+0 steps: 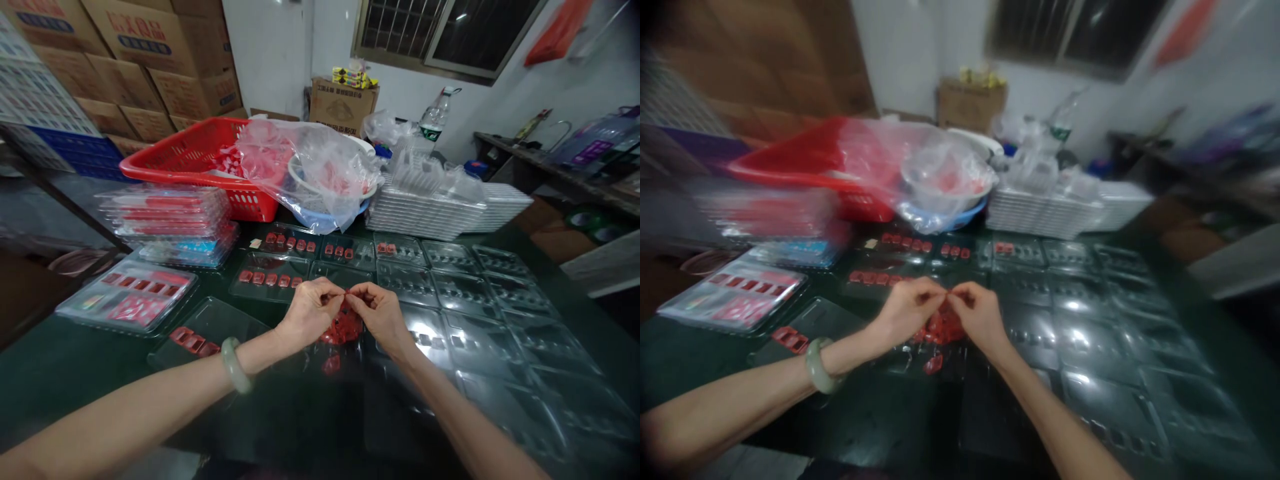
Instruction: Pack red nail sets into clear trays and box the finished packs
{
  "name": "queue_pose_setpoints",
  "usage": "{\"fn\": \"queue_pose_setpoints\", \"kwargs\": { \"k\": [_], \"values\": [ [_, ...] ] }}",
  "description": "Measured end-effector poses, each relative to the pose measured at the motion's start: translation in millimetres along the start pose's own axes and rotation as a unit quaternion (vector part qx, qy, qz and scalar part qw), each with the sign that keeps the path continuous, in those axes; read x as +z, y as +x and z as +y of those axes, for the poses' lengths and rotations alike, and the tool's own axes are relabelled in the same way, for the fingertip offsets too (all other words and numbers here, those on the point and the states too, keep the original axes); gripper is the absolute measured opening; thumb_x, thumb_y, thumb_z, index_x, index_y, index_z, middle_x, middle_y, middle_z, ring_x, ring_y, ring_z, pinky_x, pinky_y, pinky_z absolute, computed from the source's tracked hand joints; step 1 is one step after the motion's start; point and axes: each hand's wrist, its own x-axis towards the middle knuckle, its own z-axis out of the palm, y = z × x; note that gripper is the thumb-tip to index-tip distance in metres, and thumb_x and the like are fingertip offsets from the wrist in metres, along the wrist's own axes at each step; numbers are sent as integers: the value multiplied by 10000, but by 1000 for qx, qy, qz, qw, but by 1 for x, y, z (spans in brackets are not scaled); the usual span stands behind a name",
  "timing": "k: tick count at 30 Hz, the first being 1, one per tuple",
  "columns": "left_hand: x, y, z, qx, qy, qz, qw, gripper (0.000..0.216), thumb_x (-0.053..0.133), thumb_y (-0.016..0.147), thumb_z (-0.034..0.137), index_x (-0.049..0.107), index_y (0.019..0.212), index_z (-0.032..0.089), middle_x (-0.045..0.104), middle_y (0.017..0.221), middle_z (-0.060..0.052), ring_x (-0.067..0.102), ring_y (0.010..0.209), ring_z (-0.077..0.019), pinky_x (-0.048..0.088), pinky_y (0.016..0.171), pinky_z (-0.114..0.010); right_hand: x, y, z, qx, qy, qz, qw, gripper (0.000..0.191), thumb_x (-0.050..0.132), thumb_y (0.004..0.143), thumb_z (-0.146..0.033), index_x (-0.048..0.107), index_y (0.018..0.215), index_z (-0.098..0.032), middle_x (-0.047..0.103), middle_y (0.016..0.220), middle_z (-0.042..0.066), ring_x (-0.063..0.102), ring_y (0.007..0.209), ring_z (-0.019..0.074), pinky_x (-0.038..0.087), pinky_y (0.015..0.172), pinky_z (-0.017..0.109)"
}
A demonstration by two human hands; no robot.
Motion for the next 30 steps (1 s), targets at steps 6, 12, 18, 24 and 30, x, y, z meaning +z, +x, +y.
{"fn": "queue_pose_setpoints", "kwargs": {
  "k": [6, 12, 18, 24, 30],
  "values": [
    [10, 1, -15, 138, 137, -25, 981, 221, 418, 767, 66, 612, 838, 142, 586, 806, -79, 547, 751, -159, 424, 685, -260, 5, 5, 5, 13, -47, 29, 998, 61, 555, 680, -204, 602, 669, -167, 609, 583, -6, 535, 524, 120, 404, 474, 210],
    [7, 15, -13, 44, 96, -18, 994, 147, 512, 680, 65, 620, 678, 165, 583, 642, -24, 517, 572, -118, 383, 554, -217, 2, 2, 3, 13, -78, -9, 997, 71, 506, 684, -169, 567, 648, -174, 547, 534, -34, 490, 489, 106, 388, 468, 206],
    [3, 24, -6, -186, -205, -126, 953, 59, 582, 694, 189, 602, 714, 136, 545, 504, 5, 470, 375, -97, 327, 357, -197, -14, -6, -5, -43, -47, -12, 998, 159, 598, 726, -228, 572, 880, -199, 586, 743, -9, 542, 625, 113, 446, 581, 226],
    [7, 31, -23, -260, -442, -203, 834, 117, 674, 589, 107, 585, 665, 117, 547, 548, 2, 498, 430, -72, 326, 380, -169, -21, -4, -16, -179, -94, -16, 979, 161, 608, 767, -203, 643, 918, -245, 597, 909, 29, 571, 797, 145, 473, 713, 283],
    [15, 35, -30, -277, -456, -240, 811, 167, 701, 610, 158, 583, 720, 115, 550, 624, -8, 522, 474, -82, 341, 401, -180, -21, -3, -14, -198, -125, 7, 972, 153, 607, 775, -194, 664, 905, -249, 623, 876, 27, 592, 776, 146, 485, 675, 278]
  ]
}}
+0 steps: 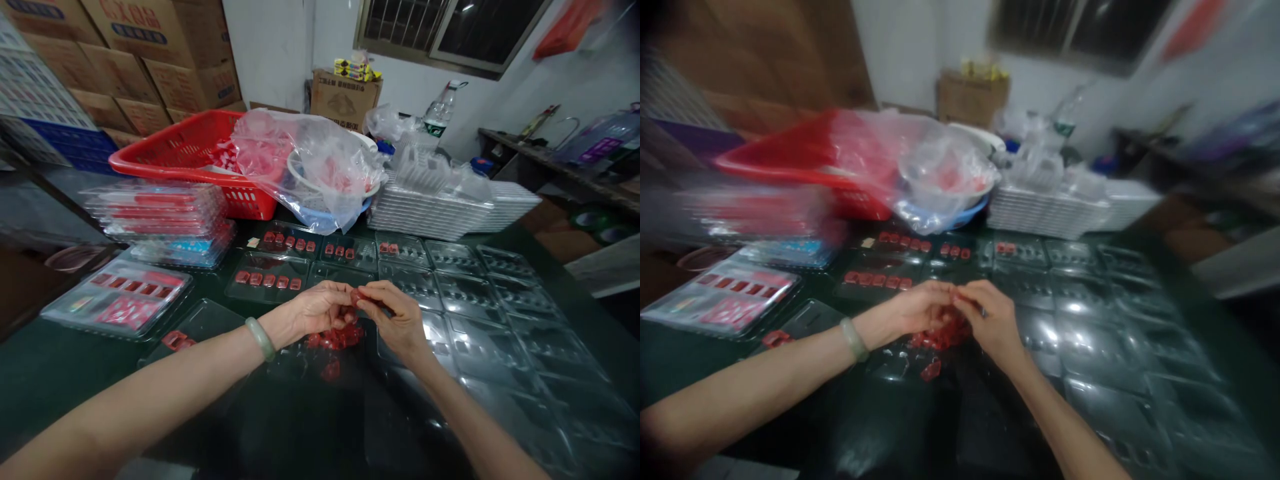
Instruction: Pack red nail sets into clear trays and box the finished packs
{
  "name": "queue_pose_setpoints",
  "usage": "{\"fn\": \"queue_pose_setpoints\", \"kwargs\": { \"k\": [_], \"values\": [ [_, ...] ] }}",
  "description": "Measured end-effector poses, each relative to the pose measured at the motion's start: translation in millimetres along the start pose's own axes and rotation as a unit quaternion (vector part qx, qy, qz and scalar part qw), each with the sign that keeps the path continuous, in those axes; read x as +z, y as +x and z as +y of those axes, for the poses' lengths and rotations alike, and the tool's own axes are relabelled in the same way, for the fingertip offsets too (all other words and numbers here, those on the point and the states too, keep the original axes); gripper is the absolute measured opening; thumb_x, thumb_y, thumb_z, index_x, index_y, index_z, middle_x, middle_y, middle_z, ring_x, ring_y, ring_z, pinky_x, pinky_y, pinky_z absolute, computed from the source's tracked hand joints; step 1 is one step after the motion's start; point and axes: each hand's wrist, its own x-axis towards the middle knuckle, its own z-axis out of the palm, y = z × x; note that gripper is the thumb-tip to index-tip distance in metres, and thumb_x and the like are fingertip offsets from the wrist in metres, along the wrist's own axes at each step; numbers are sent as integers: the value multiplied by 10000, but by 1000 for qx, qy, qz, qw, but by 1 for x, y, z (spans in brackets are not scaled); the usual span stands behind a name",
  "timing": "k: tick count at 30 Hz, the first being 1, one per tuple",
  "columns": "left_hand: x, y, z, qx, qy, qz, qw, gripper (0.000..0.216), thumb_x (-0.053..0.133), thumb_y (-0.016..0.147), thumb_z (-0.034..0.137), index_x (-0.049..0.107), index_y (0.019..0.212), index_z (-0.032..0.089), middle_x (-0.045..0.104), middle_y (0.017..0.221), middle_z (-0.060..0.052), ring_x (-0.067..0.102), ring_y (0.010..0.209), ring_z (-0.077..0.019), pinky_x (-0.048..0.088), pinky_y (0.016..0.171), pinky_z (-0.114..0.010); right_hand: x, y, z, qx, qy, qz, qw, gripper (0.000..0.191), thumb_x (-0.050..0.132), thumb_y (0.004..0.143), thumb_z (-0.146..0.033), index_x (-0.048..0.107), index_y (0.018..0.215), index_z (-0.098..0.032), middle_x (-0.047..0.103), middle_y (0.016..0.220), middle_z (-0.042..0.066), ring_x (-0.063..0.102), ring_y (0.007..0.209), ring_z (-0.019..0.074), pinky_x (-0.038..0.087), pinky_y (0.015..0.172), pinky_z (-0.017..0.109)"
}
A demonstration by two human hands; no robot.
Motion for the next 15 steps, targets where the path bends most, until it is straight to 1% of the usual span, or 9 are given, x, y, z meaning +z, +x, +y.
{"fn": "queue_pose_setpoints", "kwargs": {
  "k": [2, 4, 6, 8, 10, 13, 15],
  "values": [
    [2, 1, 2, -11, 22, 26, 999, 187, 698, 627, 213, 578, 732, 115, 559, 653, -17, 525, 471, -92, 334, 378, -187, -1, 5, 10, 23, -8, 3, 1000, 118, 600, 782, -232, 669, 879, -235, 629, 872, 29, 599, 743, 145, 487, 653, 278],
    [4, 0, 6, -15, 58, 78, 995, 203, 677, 648, 267, 568, 730, 117, 569, 683, -27, 517, 460, -94, 322, 351, -190, -4, 16, 29, 43, -39, 18, 998, 120, 600, 782, -281, 672, 851, -216, 639, 846, 30, 601, 702, 145, 485, 634, 282],
    [3, -4, 10, 1, 127, 132, 983, 192, 647, 667, 281, 561, 724, 119, 568, 657, -21, 492, 429, -85, 304, 334, -185, -8, 34, 53, 49, -103, 38, 993, 156, 591, 783, -315, 673, 838, -194, 651, 801, 34, 599, 676, 151, 479, 628, 291],
    [0, -9, 13, 34, 231, 172, 957, 149, 617, 681, 257, 565, 726, 125, 542, 573, 11, 453, 395, -70, 291, 337, -175, -12, 54, 78, 34, -191, 39, 980, 168, 582, 784, -304, 678, 826, -173, 659, 764, 46, 596, 673, 164, 471, 643, 305],
    [-6, -15, 14, 69, 343, 192, 917, 99, 586, 692, 225, 575, 715, 129, 514, 522, 33, 442, 402, -67, 300, 366, -173, -13, 72, 100, 14, -260, 17, 965, 141, 585, 772, -257, 687, 791, -161, 665, 746, 59, 594, 690, 180, 459, 675, 323],
    [-16, -23, 14, 123, 453, 183, 864, 64, 554, 693, 184, 581, 671, 130, 539, 564, 22, 479, 492, -84, 351, 453, -191, -11, 88, 119, -1, -292, -19, 956, 117, 587, 757, -212, 695, 759, -169, 664, 725, 62, 591, 708, 190, 441, 702, 325],
    [-22, -26, 13, 142, 495, 166, 841, 74, 537, 700, 178, 585, 666, 131, 561, 601, 11, 495, 542, -96, 370, 504, -204, -7, 93, 124, -9, -306, -46, 951, 126, 574, 764, -204, 699, 773, -183, 663, 733, 57, 591, 721, 187, 433, 711, 311]
  ]
}}
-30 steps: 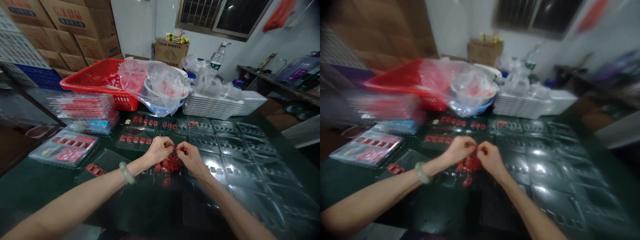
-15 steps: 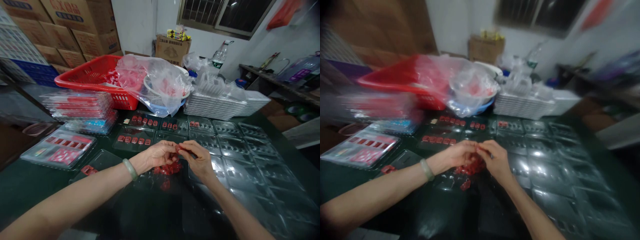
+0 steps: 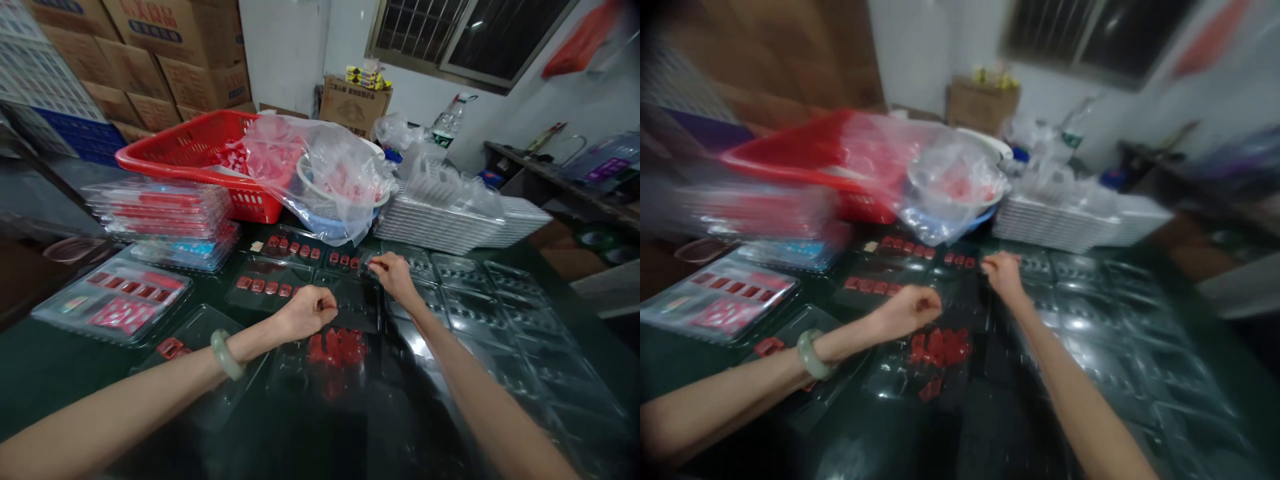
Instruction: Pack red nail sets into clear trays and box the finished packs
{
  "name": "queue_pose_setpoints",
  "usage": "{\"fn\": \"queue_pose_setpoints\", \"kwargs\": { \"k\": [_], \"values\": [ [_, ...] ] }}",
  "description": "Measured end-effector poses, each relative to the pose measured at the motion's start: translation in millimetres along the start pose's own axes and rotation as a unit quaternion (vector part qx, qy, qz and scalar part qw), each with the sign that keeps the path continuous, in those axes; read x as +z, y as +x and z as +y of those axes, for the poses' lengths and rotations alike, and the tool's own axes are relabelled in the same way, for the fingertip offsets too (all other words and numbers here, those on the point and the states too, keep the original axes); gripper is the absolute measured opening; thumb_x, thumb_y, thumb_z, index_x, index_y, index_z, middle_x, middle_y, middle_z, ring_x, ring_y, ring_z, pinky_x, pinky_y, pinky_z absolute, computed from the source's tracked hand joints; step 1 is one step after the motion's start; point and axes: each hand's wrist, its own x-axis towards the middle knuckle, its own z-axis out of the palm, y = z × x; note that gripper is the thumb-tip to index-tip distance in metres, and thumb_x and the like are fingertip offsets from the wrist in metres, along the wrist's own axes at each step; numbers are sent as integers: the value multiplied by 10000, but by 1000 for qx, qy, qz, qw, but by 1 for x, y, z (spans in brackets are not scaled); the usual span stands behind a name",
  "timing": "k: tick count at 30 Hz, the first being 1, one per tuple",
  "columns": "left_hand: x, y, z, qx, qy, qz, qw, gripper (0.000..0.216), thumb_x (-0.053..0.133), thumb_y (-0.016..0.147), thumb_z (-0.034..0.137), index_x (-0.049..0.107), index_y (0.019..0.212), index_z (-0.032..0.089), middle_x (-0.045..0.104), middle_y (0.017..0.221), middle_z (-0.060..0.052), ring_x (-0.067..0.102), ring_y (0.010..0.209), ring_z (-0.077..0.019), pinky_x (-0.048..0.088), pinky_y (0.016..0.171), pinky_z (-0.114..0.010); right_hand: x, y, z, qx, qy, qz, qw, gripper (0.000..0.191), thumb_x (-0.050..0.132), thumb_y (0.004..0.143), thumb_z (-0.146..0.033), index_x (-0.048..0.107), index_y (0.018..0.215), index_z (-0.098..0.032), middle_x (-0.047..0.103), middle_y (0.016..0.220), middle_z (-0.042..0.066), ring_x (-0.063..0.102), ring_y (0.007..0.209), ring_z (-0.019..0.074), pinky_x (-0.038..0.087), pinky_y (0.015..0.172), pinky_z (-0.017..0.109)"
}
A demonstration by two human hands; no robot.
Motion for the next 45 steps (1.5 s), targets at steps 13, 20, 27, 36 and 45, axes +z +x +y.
{"fn": "queue_pose_setpoints", "kwargs": {
  "k": [13, 20, 27, 36, 45],
  "values": [
    [-21, -13, 0, 42, 142, -54, 987, 147, 508, 754, 177, 631, 825, 139, 621, 721, -11, 545, 629, -124, 388, 580, -219, 2, 24, -13, -13, -143, -174, 974, 205, 517, 808, -250, 701, 845, -168, 622, 840, 76, 570, 767, 179, 389, 678, 265],
    [-19, -33, -4, 98, 275, -166, 942, 278, 576, 739, 172, 626, 1008, 223, 613, 974, -47, 583, 854, -190, 408, 713, -256, -4, 23, -32, 6, -204, -204, 957, 203, 516, 802, -240, 673, 872, -131, 609, 915, 140, 589, 818, 231, 411, 685, 296],
    [-19, -32, -2, 75, 173, -95, 978, 171, 565, 729, 166, 639, 883, 160, 644, 801, -36, 574, 683, -145, 405, 617, -237, -34, -3, -55, 7, -146, -96, 985, 452, 564, 794, -291, 476, 1212, -143, 599, 995, 125, 594, 794, 223, 441, 713, 331],
    [-7, -27, 15, -154, -332, -56, 929, 270, 697, 636, 277, 606, 839, 123, 560, 544, 9, 495, 446, -79, 272, 366, -168, -44, -91, -134, -17, 222, -46, 974, 258, 624, 756, -296, 577, 1000, -225, 636, 861, 24, 587, 706, 139, 471, 650, 260],
    [-6, -21, 6, -174, -388, -71, 902, 194, 682, 666, 215, 596, 823, 142, 619, 706, -26, 524, 492, -70, 240, 372, -159, -46, -94, -122, 112, 363, -57, 923, 129, 574, 772, -277, 618, 886, -235, 628, 769, 12, 599, 658, 150, 496, 593, 276]
  ]
}}
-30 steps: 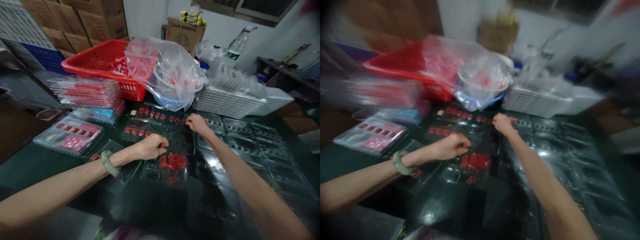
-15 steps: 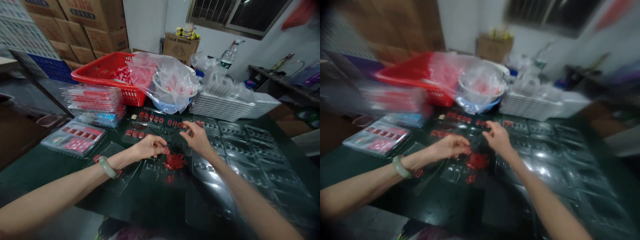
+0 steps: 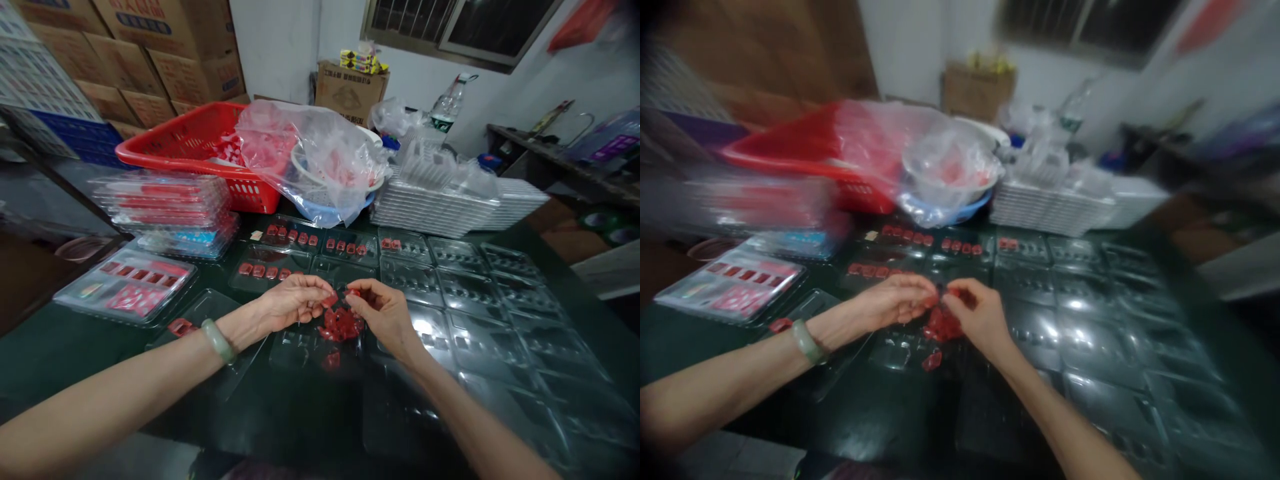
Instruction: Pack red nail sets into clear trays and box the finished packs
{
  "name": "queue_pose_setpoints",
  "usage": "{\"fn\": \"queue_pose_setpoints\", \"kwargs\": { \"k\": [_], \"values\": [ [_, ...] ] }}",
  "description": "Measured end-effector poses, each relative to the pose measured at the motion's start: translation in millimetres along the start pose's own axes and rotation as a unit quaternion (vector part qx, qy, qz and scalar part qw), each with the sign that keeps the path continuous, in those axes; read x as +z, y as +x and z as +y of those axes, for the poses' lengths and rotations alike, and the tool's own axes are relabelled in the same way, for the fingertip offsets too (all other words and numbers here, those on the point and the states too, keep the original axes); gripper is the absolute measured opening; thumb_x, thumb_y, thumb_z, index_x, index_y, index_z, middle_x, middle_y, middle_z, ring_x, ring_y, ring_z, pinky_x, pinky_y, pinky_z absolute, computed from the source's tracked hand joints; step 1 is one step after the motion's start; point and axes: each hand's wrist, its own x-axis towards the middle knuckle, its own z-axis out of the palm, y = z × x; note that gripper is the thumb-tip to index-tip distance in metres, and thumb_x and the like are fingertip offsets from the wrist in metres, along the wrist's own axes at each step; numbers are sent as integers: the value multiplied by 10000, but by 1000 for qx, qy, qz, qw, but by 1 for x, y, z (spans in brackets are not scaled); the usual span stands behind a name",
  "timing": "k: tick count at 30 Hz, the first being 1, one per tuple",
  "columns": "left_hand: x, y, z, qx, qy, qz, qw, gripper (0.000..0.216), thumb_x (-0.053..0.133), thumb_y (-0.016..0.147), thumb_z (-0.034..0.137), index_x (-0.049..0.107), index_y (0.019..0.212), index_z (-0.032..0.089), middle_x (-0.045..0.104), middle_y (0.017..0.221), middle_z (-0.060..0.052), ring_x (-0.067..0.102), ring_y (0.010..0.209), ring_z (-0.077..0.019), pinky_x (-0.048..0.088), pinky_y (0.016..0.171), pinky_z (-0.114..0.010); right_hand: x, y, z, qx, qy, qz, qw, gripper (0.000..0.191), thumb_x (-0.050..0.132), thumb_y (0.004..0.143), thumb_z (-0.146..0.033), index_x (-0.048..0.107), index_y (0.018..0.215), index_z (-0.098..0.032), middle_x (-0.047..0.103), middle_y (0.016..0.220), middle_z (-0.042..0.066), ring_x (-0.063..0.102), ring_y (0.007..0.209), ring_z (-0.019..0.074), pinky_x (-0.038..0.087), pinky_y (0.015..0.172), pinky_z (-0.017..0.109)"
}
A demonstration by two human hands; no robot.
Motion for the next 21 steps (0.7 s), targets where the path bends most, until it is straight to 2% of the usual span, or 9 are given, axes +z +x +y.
{"fn": "queue_pose_setpoints", "kwargs": {
  "k": [3, 5, 7, 10, 14, 18, 21],
  "values": [
    [-7, 2, -1, -1, -52, 16, 998, 183, 671, 688, 216, 577, 833, 156, 617, 743, -24, 529, 508, -72, 268, 390, -168, 0, -3, -4, -70, -96, -17, 993, 298, 576, 732, -178, 609, 1009, -283, 588, 1028, 41, 576, 932, 193, 482, 808, 349],
    [-5, 3, -2, 1, -84, 3, 996, 169, 664, 698, 219, 563, 820, 159, 604, 725, -16, 535, 516, -78, 288, 400, -173, 3, -4, -9, -83, -139, 11, 987, 408, 603, 710, -184, 564, 1101, -297, 552, 1123, 56, 528, 1040, 222, 445, 889, 391],
    [2, 3, -3, -2, -108, -27, 994, 145, 654, 706, 210, 557, 798, 152, 577, 662, -2, 533, 512, -82, 301, 406, -173, 6, -4, -14, -76, -149, 42, 985, 369, 618, 720, -228, 564, 1079, -294, 585, 1066, 55, 550, 995, 221, 462, 861, 387],
    [17, 4, -4, -2, -128, -53, 990, 107, 631, 716, 196, 547, 749, 138, 528, 575, 9, 520, 499, -91, 310, 402, -178, 9, -5, -17, -78, -121, 47, 988, 160, 569, 778, -242, 610, 926, -286, 634, 877, 18, 598, 815, 174, 497, 751, 325],
    [29, 4, -2, 8, -113, -53, 992, 133, 629, 738, 247, 558, 785, 146, 554, 636, -1, 503, 478, -84, 342, 404, -197, -3, 1, -5, -66, -101, 72, 990, 134, 555, 797, -262, 630, 908, -269, 655, 848, 10, 612, 754, 159, 496, 693, 295],
    [27, 3, 0, 16, -49, -21, 998, 177, 640, 727, 258, 584, 834, 128, 590, 744, -39, 502, 483, -77, 330, 385, -192, -39, 43, 31, -34, -170, 141, 975, 257, 620, 733, -310, 623, 968, -205, 679, 800, 38, 628, 693, 179, 492, 670, 306],
    [20, -1, -1, 24, -21, -6, 999, 200, 643, 726, 284, 591, 833, 123, 591, 707, -40, 516, 511, -85, 333, 391, -180, -65, 87, 61, -27, -268, 121, 955, 191, 599, 741, -297, 650, 866, -162, 688, 780, 57, 632, 675, 170, 480, 656, 279]
  ]
}}
